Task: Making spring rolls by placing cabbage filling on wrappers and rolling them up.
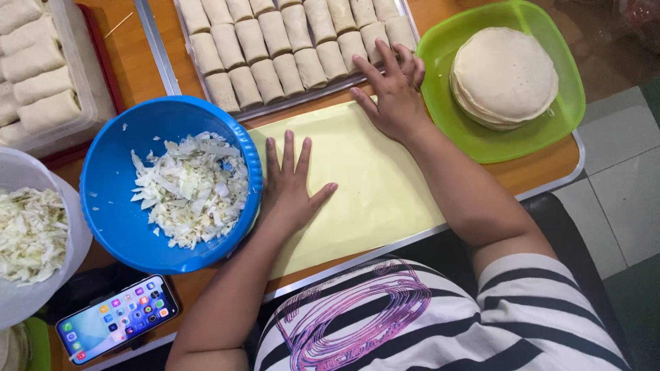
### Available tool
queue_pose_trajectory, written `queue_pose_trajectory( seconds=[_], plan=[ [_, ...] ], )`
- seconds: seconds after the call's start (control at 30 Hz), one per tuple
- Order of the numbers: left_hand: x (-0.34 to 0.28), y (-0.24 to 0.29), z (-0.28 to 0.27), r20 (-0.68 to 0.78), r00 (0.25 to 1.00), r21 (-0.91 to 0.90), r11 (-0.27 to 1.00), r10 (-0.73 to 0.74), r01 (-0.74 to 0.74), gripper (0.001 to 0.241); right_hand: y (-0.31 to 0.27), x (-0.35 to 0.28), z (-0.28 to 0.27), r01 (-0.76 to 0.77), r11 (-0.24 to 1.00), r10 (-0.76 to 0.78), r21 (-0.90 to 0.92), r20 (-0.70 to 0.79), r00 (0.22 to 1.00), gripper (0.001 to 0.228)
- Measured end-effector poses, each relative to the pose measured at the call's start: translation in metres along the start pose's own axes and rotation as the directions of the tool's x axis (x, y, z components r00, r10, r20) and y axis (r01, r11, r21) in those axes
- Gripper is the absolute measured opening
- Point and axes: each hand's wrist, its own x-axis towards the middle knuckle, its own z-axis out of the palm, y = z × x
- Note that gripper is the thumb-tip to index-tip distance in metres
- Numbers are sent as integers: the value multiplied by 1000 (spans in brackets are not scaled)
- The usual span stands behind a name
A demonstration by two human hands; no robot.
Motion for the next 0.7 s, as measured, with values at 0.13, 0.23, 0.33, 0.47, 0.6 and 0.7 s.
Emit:
queue_pose_trajectory(
  seconds=[0.13,0.23,0.33,0.47,0.6,0.7],
  plan=[
    [2,-3,4,-78,995,27,998,55,-53,105,-1,3,-3,-18,1000,18,16,-1,1000,41],
    [1,-3,3,-17,1000,-3,1000,9,-9,105,0,1,-2,-39,998,40,43,-11,999,35],
    [4,-8,10,-60,997,2,999,41,-41,105,3,2,-2,-23,998,26,57,-54,998,33],
    [1,-2,2,-61,997,27,998,53,-51,105,5,0,-5,0,990,19,144,-132,991,27],
    [2,0,-2,11,1000,18,1000,-1,1,105,0,3,-17,1,970,36,245,-147,988,18],
    [10,-14,26,-225,964,106,987,142,-120,104,-8,2,-21,94,964,-53,247,-167,985,14]
  ],
)
